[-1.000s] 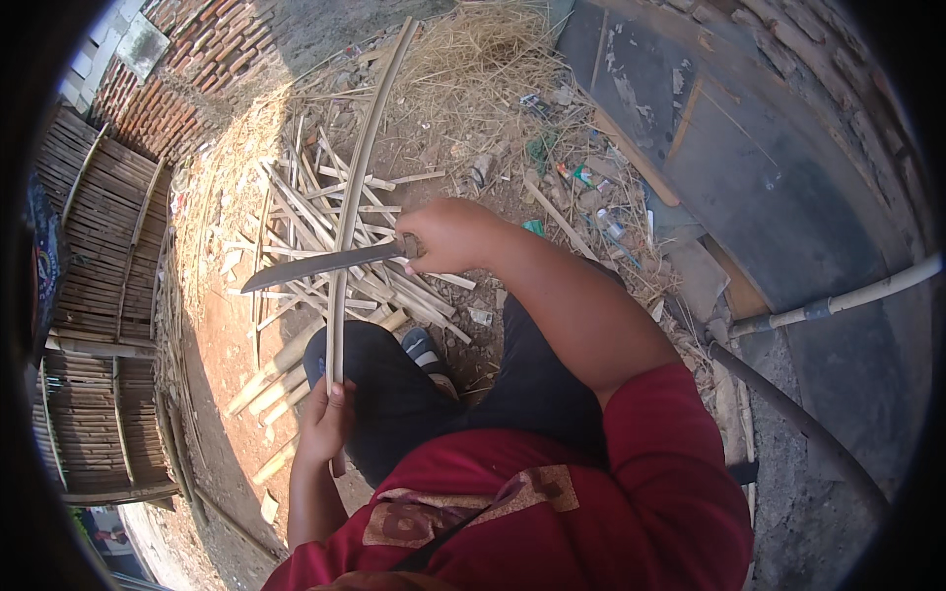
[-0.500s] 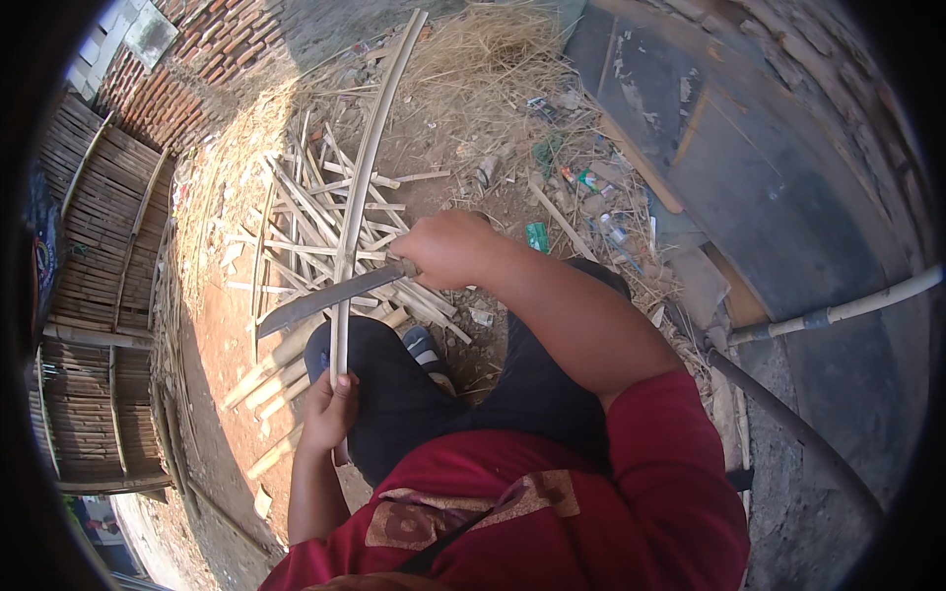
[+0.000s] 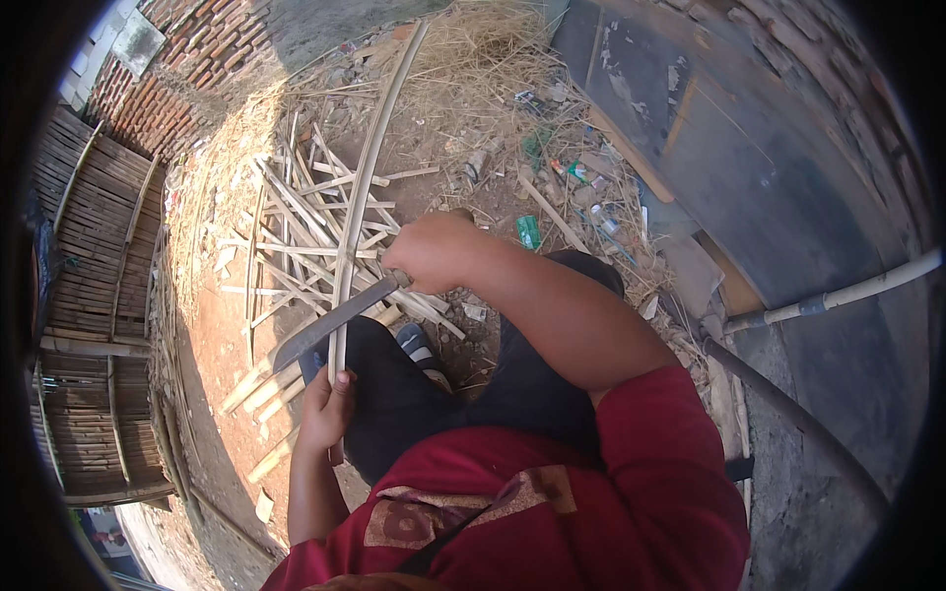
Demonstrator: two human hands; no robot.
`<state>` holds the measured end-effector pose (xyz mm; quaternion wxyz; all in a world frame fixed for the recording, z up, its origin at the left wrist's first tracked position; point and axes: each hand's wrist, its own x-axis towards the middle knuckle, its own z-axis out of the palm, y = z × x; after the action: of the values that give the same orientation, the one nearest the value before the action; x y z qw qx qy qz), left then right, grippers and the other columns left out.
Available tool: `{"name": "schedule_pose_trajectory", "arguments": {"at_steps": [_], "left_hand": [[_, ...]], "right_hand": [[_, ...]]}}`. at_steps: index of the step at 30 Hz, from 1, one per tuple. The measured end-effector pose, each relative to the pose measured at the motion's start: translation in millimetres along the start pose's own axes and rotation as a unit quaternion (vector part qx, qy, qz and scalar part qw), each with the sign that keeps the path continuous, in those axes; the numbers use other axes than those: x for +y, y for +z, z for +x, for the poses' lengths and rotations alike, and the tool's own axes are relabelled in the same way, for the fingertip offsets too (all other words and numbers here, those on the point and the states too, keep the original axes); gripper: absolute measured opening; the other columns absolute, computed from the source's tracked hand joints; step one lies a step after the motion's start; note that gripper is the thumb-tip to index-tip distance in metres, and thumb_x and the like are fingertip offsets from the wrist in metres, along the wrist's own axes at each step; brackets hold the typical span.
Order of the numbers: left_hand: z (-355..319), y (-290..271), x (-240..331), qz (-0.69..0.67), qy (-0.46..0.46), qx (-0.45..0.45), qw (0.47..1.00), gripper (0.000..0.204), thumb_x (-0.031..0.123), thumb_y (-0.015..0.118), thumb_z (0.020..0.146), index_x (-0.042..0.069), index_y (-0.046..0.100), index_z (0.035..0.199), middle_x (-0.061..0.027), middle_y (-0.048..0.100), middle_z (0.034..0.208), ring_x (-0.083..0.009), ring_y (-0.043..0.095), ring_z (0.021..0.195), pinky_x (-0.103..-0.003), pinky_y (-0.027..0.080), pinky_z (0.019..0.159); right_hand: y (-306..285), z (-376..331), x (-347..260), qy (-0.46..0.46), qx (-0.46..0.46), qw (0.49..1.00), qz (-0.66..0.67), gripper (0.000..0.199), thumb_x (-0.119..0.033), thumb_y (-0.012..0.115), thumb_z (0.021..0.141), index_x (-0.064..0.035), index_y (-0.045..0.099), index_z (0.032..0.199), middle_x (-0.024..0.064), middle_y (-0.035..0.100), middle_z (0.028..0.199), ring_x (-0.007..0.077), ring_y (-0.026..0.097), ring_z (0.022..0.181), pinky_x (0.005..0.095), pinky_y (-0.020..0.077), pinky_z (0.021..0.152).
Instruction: The person shaves a long strip of bamboo using a knife. They hold the bamboo strip in one hand and scrape the knife along its surface to smooth it, then pick up and inspect another bamboo piece.
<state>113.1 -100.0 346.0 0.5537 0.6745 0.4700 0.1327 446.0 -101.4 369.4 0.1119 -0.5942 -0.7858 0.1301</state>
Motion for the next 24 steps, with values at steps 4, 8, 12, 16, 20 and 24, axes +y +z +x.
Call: {"name": "schedule_pose_trajectory", "arguments": {"at_steps": [4, 8, 12, 16, 20, 24], "left_hand": [[-5.3, 1.2, -2.9, 0.07, 0.054, 0.01, 0.996, 0.036, 0.039, 0.053, 0.107, 0.004, 0.059, 0.102, 0.0068, 0.046, 0.066, -0.0038, 0.04, 0.056, -0.023, 0.031, 0.05], [-3.0, 1.7, -3.3, 0.037, 0.031, 0.018, 0.999, 0.033, 0.034, 0.054, 0.107, 0.002, 0.06, 0.1, 0.0065, 0.047, 0.07, -0.0038, 0.039, 0.061, -0.023, 0.032, 0.053], [1.2, -2.4, -4.3, -0.005, 0.003, -0.005, 1.0, 0.033, 0.034, 0.055, 0.107, 0.003, 0.06, 0.098, 0.0061, 0.047, 0.07, -0.0044, 0.04, 0.061, -0.024, 0.032, 0.053], [-1.7, -0.9, 1.4, 0.038, 0.027, 0.001, 0.999, 0.035, 0.038, 0.054, 0.106, 0.004, 0.059, 0.1, 0.0064, 0.047, 0.068, -0.0041, 0.041, 0.058, -0.023, 0.032, 0.052], [1.0, -4.7, -13.2, 0.039, 0.054, 0.006, 0.998, 0.038, 0.043, 0.054, 0.106, 0.005, 0.058, 0.101, 0.0067, 0.047, 0.067, -0.0034, 0.041, 0.055, -0.022, 0.031, 0.049], [1.2, -5.1, -16.8, 0.007, 0.044, 0.011, 0.999, 0.039, 0.043, 0.054, 0.106, 0.005, 0.058, 0.101, 0.0065, 0.047, 0.067, -0.0037, 0.041, 0.055, -0.022, 0.031, 0.05]], "right_hand": [[-2.2, 4.8, 54.3, 0.048, 0.1, 0.986, 0.125, 0.043, -0.039, 0.077, 0.083, -0.0067, 0.071, 0.11, 0.018, 0.069, 0.078, 0.0383, 0.069, 0.078, 0.0469, 0.0531, 0.072], [5.5, 6.8, 86.3, 0.177, 0.238, 0.945, 0.137, 0.045, -0.037, 0.078, 0.082, -0.0074, 0.07, 0.115, 0.0174, 0.07, 0.08, 0.0379, 0.07, 0.079, 0.0463, 0.0536, 0.073], [-0.5, 1.4, 20.8, 0.065, 0.032, 0.995, 0.063, 0.039, -0.036, 0.078, 0.081, -0.0086, 0.07, 0.108, 0.0182, 0.071, 0.087, 0.0391, 0.069, 0.086, 0.0482, 0.0539, 0.076], [-6.6, 4.6, 20.8, 0.046, -0.007, 0.997, 0.065, 0.038, -0.037, 0.079, 0.08, -0.0091, 0.07, 0.105, 0.0165, 0.072, 0.093, 0.0379, 0.07, 0.093, 0.0485, 0.055, 0.081], [-11.1, 4.5, 84.8, 0.228, 0.154, 0.949, 0.157, 0.043, -0.036, 0.078, 0.08, -0.008, 0.071, 0.111, 0.0185, 0.072, 0.096, 0.0381, 0.07, 0.091, 0.0482, 0.0553, 0.081], [-13.5, 1.8, 62.3, 0.18, 0.08, 0.973, 0.118, 0.044, -0.037, 0.078, 0.08, -0.0076, 0.071, 0.113, 0.019, 0.072, 0.097, 0.0383, 0.07, 0.091, 0.0474, 0.0556, 0.08]]}}
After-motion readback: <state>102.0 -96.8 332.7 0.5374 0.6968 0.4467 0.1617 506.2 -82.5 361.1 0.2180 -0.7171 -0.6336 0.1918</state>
